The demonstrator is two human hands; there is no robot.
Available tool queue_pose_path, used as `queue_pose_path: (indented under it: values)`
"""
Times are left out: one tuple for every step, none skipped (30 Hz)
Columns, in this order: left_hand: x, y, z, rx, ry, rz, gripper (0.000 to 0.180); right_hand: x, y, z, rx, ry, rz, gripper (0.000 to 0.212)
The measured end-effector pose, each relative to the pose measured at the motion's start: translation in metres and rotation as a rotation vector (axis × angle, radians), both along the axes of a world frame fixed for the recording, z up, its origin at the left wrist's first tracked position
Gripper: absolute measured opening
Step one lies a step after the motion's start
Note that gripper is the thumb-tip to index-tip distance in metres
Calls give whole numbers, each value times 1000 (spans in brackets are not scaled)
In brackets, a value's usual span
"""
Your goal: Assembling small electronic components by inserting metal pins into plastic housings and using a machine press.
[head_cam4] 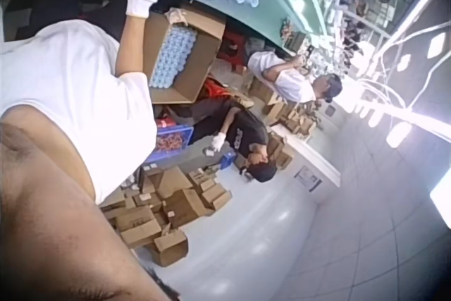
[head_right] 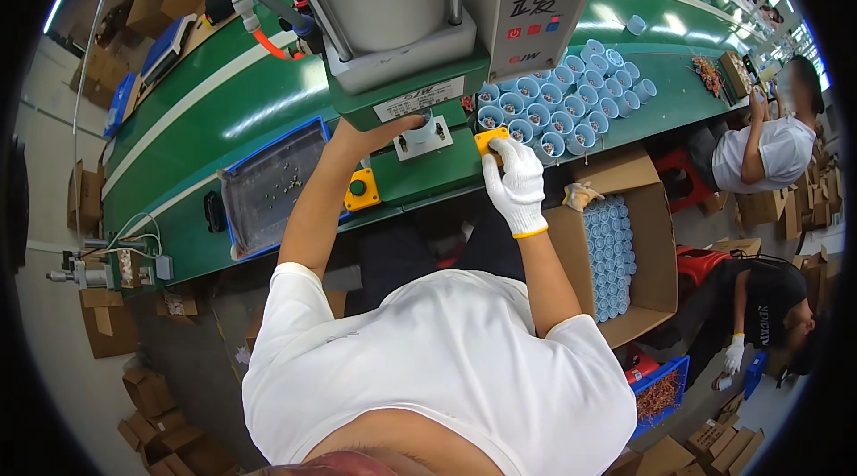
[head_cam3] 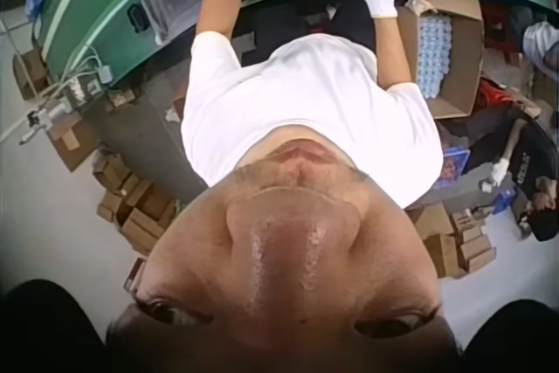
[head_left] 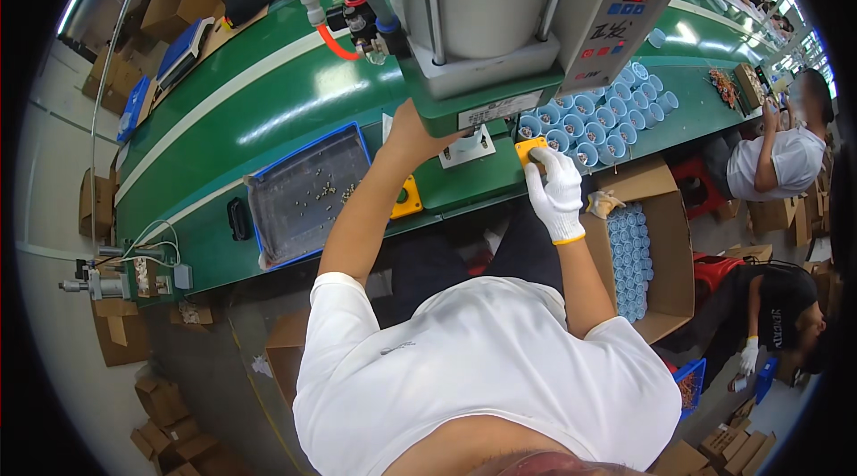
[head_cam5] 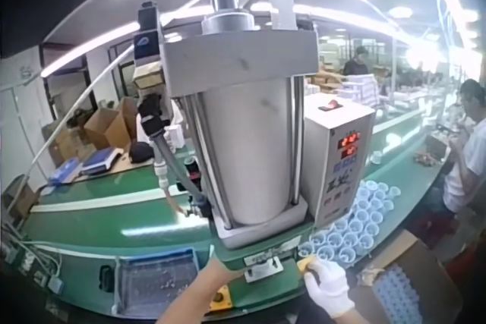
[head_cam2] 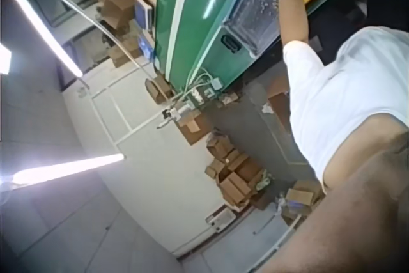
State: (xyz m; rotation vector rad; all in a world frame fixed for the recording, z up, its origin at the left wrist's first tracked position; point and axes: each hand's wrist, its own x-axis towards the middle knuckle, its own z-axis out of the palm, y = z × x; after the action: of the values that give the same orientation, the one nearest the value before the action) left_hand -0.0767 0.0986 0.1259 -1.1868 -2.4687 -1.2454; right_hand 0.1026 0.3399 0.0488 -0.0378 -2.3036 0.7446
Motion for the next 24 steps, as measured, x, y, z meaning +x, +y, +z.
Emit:
queue_pose_path:
  values:
    - [0, 0, 5, 0, -1, 4, 52, 1, 0, 0, 4, -3, 5, 25]
    - [-1, 0, 11, -31, -64, -20, 51, 2, 0, -1, 3, -6, 10, 25]
    - [0, -1, 14, -63, -129, -43, 49, 2, 0, -3, 13, 1, 11, 25]
    - [6, -3, 18, -64, -132, -43, 49, 3, 1, -4, 22, 11, 8, 26]
    - [15, -7, 19, -35, -216, 33, 44, 4, 2, -4, 24, 11, 2, 26]
    - [26, -13, 18, -7, -301, 109, 40, 6, 2, -5, 5, 1, 9, 28]
    - [37, -31, 1, 31, -270, 182, 34, 6, 2, -5, -18, -6, 11, 29]
    - [49, -51, -28, 62, -244, 248, 28, 4, 3, -8, -25, -8, -10, 29]
    - [66, -64, -48, 65, -106, 338, 26, 4, 4, -10, -3, 7, -5, 31]
    - [83, -74, -68, 68, 27, 425, 23, 6, 3, -13, 20, 13, -1, 33]
    - [96, -81, -88, 48, 11, 408, 23, 5, 1, -11, -7, 18, -10, 32]
    - [107, -87, -107, 80, 26, 481, 22, 2, 1, -11, 8, 58, -19, 30]
    - [115, -91, -119, 112, 41, 556, 22, -2, 3, -11, 44, 64, -38, 27]
    - [116, -93, -121, 95, 26, 547, 22, -8, 4, -7, 82, 71, -53, 24]
    - [112, -94, -124, 91, 111, 531, 20, -15, 5, -2, 104, 47, -45, 20]
    - [110, -96, -125, 87, 196, 519, 19, -22, 5, 4, 126, 23, -30, 16]
    - [108, -98, -118, -1, 311, 498, 18, -33, 6, 4, 154, 76, -13, 12]
    - [105, -99, -113, -13, 300, 500, 18, -39, 8, -4, 182, 32, -20, 13]
    - [107, -106, -108, -60, 303, 466, 18, -41, 3, -1, 183, 21, 3, 14]
    - [104, -111, -102, -103, 307, 438, 19, -44, 0, 6, 188, 16, 30, 14]
    - [97, -113, -96, -51, 194, 351, 19, -40, 3, 4, 197, 35, 27, 14]
    - [92, -122, -99, -67, 187, 399, 19, -34, 6, 1, 178, 44, 21, 18]
    - [85, -134, -102, -27, 112, 434, 19, -27, 10, -9, 136, 19, 13, 22]
    - [75, -145, -103, 19, 48, 471, 21, -18, 9, -23, 116, 73, -30, 27]
